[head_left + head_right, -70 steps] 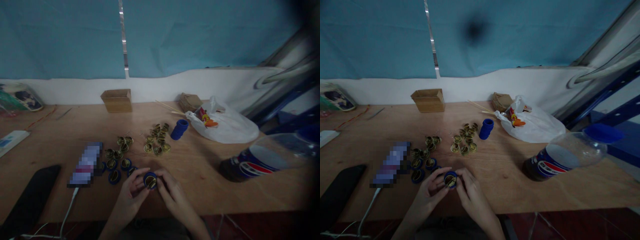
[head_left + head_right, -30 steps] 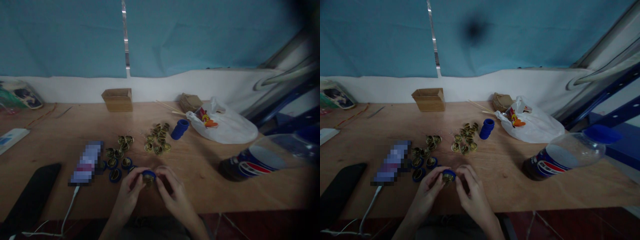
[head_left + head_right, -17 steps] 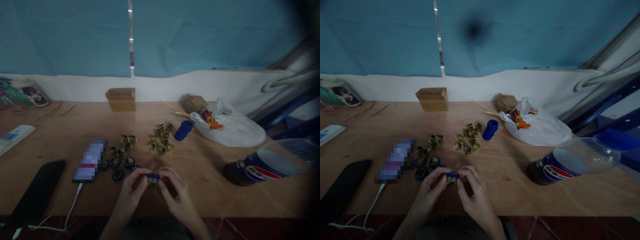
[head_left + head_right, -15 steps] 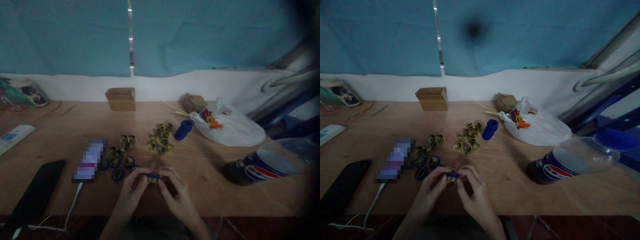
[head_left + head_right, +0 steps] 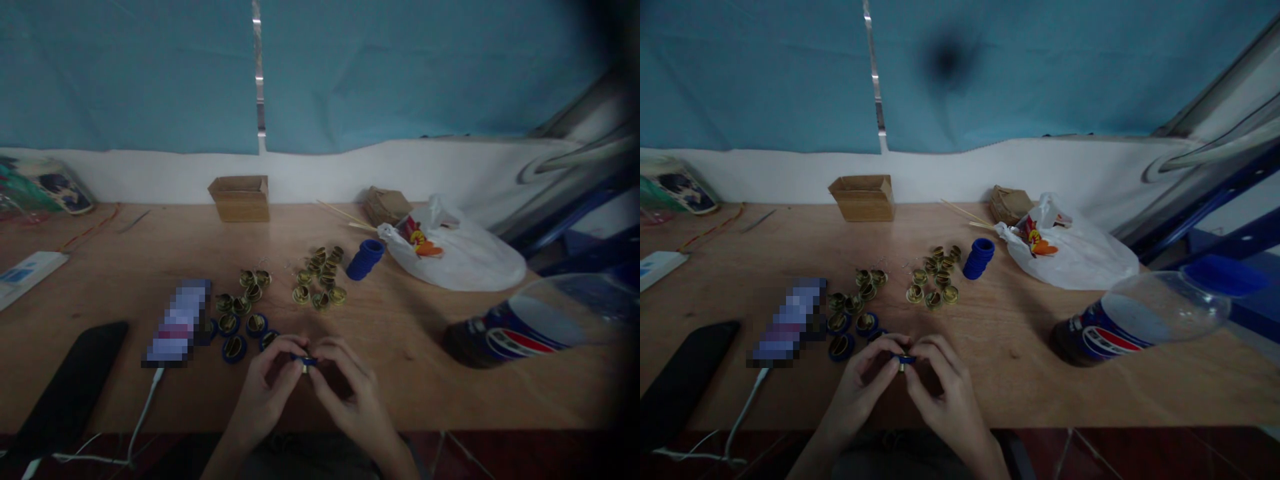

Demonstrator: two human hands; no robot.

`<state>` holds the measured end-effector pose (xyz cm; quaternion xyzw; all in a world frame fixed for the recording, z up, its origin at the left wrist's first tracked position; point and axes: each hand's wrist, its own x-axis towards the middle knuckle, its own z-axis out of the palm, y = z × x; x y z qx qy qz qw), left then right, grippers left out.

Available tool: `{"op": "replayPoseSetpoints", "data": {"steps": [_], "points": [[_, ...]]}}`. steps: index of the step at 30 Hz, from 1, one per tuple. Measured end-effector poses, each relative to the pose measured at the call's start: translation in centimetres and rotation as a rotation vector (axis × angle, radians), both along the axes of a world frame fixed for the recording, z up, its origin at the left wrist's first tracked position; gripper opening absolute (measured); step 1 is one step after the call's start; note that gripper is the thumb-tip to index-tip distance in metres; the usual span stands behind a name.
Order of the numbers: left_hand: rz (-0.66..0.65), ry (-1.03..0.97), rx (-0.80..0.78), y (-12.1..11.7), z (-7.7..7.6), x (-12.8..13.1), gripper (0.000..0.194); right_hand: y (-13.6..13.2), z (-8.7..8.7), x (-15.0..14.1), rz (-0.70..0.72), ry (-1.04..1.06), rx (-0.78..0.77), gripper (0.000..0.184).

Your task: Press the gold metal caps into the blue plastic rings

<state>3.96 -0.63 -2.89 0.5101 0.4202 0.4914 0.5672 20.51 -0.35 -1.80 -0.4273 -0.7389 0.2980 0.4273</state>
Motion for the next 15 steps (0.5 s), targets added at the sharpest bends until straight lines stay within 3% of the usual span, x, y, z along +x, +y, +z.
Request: {"op": "replayPoseSetpoints", "data": {"steps": [7, 15], "points": [[0.053, 0.049, -0.01, 0.2, -0.2, 0.2, 0.013, -0.2, -0.9, -0.4, -0.053, -0.129, 0.152, 0.019], [0.02, 0.038, -0.038, 0.0, -0.2, 0.0, 0.03, -0.3, -1.1, -0.8, -0.074, -0.141, 0.158, 0.019]]}}
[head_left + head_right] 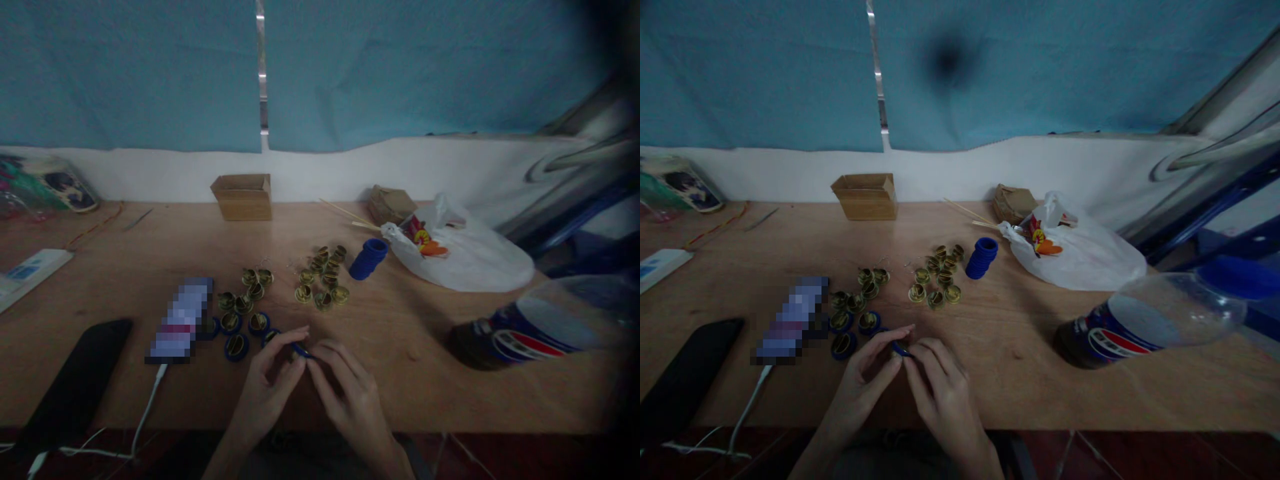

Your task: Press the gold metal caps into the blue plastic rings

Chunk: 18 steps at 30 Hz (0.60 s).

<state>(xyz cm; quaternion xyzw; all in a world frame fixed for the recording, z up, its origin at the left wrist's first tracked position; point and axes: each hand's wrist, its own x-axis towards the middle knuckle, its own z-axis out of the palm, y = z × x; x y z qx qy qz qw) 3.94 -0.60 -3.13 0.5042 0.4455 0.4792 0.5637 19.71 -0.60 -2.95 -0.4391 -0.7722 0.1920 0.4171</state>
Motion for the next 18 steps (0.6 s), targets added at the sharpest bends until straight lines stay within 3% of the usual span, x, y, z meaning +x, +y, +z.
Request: {"op": "replayPoseSetpoints", "data": {"steps": [5, 9, 18], "points": [[-0.007, -0.204, -0.019, 0.27, -0.52, 0.13, 0.044, 0.25, 0.47, 0.03, 0.015, 0.035, -0.062, 0.027], [0.017, -0.254, -0.037, 0.32, -0.67, 0.24, 0.046, 0.39, 0.56, -0.11, -0.005, 0.079, -0.106, 0.028], [-0.019, -0.252, -0.056, 0.03, 0.13, -0.14, 0.035, 0.33, 0.61, 0.14, 0.034, 0.138, -0.207, 0.005]]}}
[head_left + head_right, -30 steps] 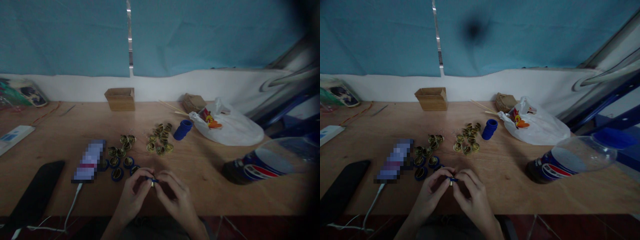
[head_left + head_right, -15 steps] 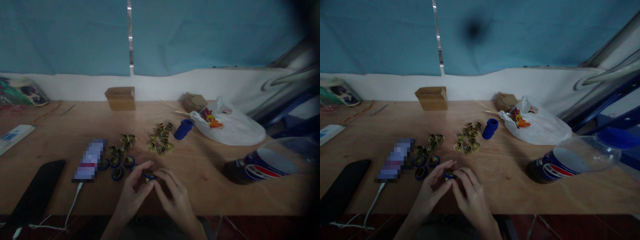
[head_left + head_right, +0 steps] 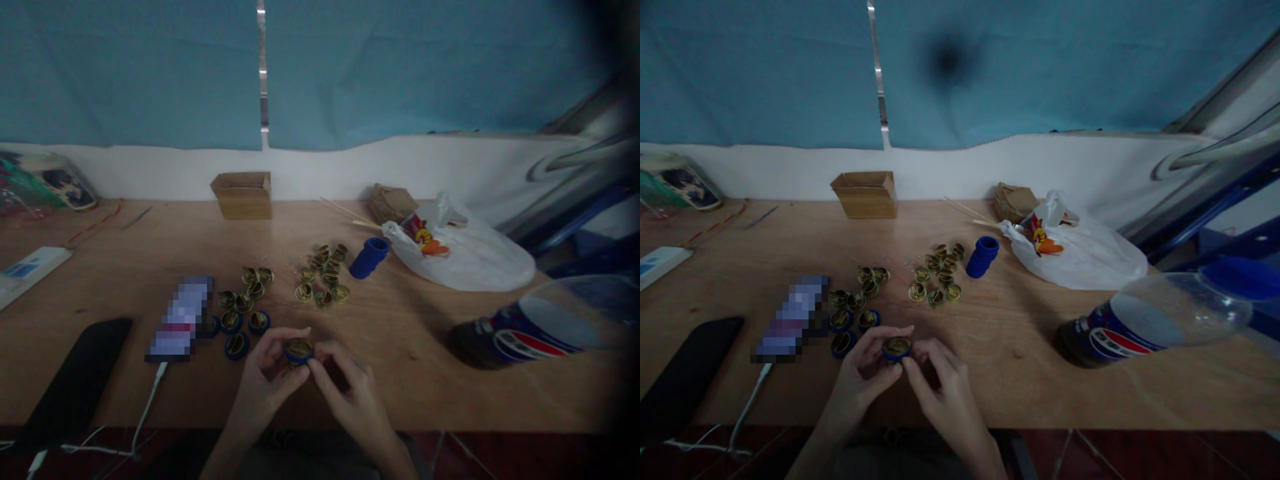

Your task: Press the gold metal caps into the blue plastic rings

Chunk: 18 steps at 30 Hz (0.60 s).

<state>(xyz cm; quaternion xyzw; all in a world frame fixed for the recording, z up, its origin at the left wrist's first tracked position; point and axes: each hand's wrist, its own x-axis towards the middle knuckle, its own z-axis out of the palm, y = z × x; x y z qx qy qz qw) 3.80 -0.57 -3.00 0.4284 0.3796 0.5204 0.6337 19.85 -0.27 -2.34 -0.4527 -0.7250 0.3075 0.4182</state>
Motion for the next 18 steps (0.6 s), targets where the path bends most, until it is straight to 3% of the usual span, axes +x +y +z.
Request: {"op": "replayPoseSetpoints", "data": {"steps": [13, 18], "points": [[-0.02, 0.142, 0.051, -0.19, 0.53, 0.07, 0.012, 0.15, -0.26, 0.03, 0.006, -0.016, 0.002, 0.016], [-0.103, 0.064, 0.058, -0.46, 0.58, 0.32, 0.032, 0.07, -0.5, 0.13, -0.003, -0.05, 0.007, 0.028]]}}
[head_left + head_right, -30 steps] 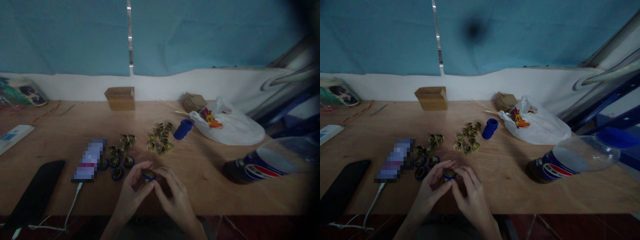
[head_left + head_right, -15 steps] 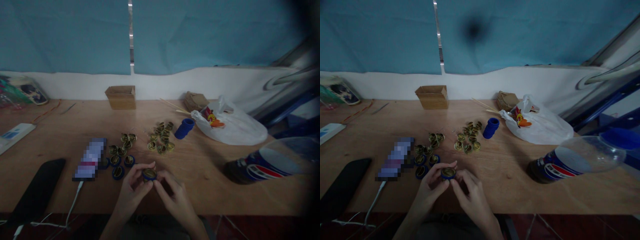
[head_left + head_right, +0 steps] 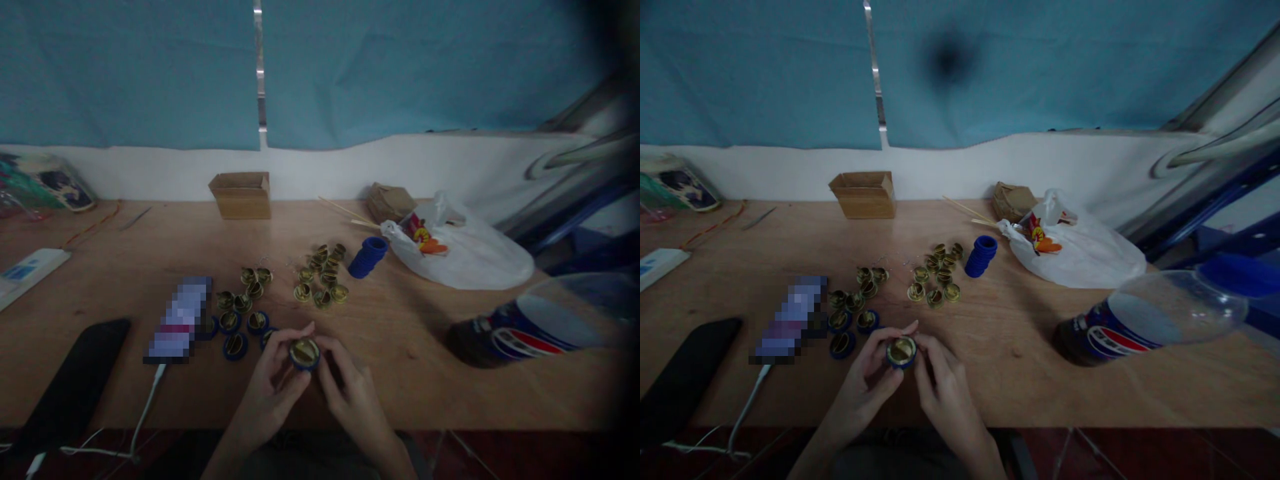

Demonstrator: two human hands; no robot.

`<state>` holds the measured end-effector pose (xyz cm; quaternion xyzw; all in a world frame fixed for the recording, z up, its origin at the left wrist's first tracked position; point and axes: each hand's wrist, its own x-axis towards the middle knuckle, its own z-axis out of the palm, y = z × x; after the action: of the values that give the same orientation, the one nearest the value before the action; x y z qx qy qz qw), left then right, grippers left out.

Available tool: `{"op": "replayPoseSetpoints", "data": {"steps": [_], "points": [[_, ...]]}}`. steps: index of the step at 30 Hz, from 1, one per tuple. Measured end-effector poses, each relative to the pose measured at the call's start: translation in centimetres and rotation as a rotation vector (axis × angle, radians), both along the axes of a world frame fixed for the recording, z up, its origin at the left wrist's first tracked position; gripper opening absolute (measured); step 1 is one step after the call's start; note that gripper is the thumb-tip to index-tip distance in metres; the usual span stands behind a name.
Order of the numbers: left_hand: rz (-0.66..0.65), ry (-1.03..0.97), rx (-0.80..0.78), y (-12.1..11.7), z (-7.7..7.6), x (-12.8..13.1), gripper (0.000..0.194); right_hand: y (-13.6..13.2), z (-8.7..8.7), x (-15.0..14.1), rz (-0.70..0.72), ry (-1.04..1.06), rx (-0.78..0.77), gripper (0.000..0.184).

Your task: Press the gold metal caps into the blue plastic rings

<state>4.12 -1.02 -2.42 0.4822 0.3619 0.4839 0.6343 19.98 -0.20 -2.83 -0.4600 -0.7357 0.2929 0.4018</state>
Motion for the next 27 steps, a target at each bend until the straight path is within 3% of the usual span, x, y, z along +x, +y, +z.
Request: {"op": "replayPoseSetpoints", "data": {"steps": [5, 16, 24, 27], "points": [[-0.008, -0.018, -0.024, 0.0, 0.0, 0.2, 0.037, -0.1, 0.0, 0.1, -0.014, -0.004, -0.014, 0.029], [0.1, -0.022, -0.078, 0.3, 0.0, 0.3, 0.037, 0.0, 0.5, 0.1, -0.04, 0.033, -0.05, 0.02], [0.173, 0.095, 0.062, 0.3, -0.9, 0.6, 0.04, 0.1, 0.7, 0.0, 0.0, -0.009, 0.016, 0.046], [0.169, 0.115, 0.065, 0.4, -1.0, 0.8, 0.038, 0.1, 0.5, 0.0, -0.016, -0.012, 0.003, 0.041]]}}
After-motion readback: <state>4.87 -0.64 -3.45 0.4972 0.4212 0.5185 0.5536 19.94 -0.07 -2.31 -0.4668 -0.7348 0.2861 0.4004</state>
